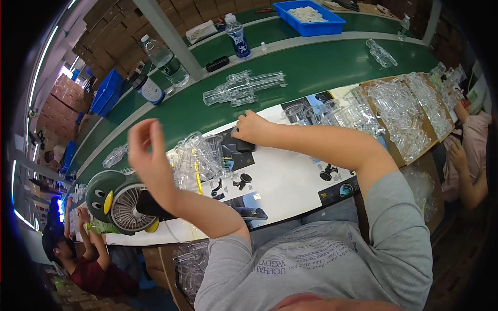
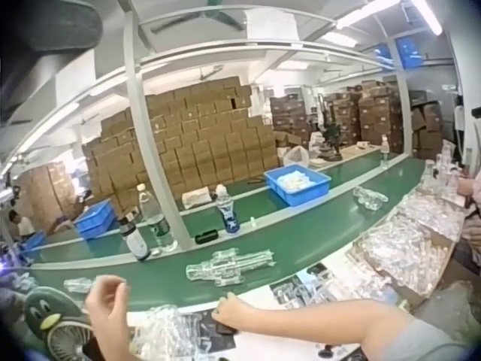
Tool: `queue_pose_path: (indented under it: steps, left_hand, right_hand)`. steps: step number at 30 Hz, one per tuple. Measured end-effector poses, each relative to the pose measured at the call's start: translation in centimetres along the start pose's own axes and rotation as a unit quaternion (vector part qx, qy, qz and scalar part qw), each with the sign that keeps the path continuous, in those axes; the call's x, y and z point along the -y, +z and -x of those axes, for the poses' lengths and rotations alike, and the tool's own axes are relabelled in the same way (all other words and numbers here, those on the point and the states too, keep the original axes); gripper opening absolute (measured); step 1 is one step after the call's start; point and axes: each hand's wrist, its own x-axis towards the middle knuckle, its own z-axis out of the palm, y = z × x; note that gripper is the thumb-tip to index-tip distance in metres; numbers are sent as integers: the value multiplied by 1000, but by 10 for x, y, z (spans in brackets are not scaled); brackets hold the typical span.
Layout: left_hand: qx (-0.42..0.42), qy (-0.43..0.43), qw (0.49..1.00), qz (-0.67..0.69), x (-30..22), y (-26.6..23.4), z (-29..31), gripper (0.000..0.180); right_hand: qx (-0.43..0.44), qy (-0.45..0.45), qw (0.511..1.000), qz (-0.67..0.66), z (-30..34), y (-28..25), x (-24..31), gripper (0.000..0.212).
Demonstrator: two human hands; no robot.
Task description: Applying liquid from a squeeze bottle to plastic components and assembling them into a larger transparent housing on a production line.
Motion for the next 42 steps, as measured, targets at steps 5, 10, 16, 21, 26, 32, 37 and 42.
queue_pose_path:
  steps: [5,10,16,21,26,32,37,42]
  left_hand:
    - [176,-155,946,-225,83,14,-15,28]
    - [269,-222,894,-281,133,28,-17,27]
    - [320,-235,875,-278,114,26,-22,25]
    - [258,-50,939,-220,59,13,-12,14]
    - [164,17,986,32,27,26,-11,16]
    - [69,-150,883,440,23,67,-15,16]
    - [51,-226,763,604,29,93,-18,12]
    - [90,-283,679,671,41,95,-14,19]
  right_hand:
    - [-59,-4,998,-35,1,-2,2,17]
    - [-176,36,980,-81,16,-31,-7,31]
    - [-347,158,891,-246,25,-92,-15,56]
    - [-514,239,518,-641,35,-120,-16,56]
    - [-511,253,211,-794,59,-130,-39,33]
    - [-476,236,114,-840,80,-130,-51,28]
    - [-454,200,69,-865,90,-133,-57,28]
    - [-451,188,78,-869,93,-137,-55,30]
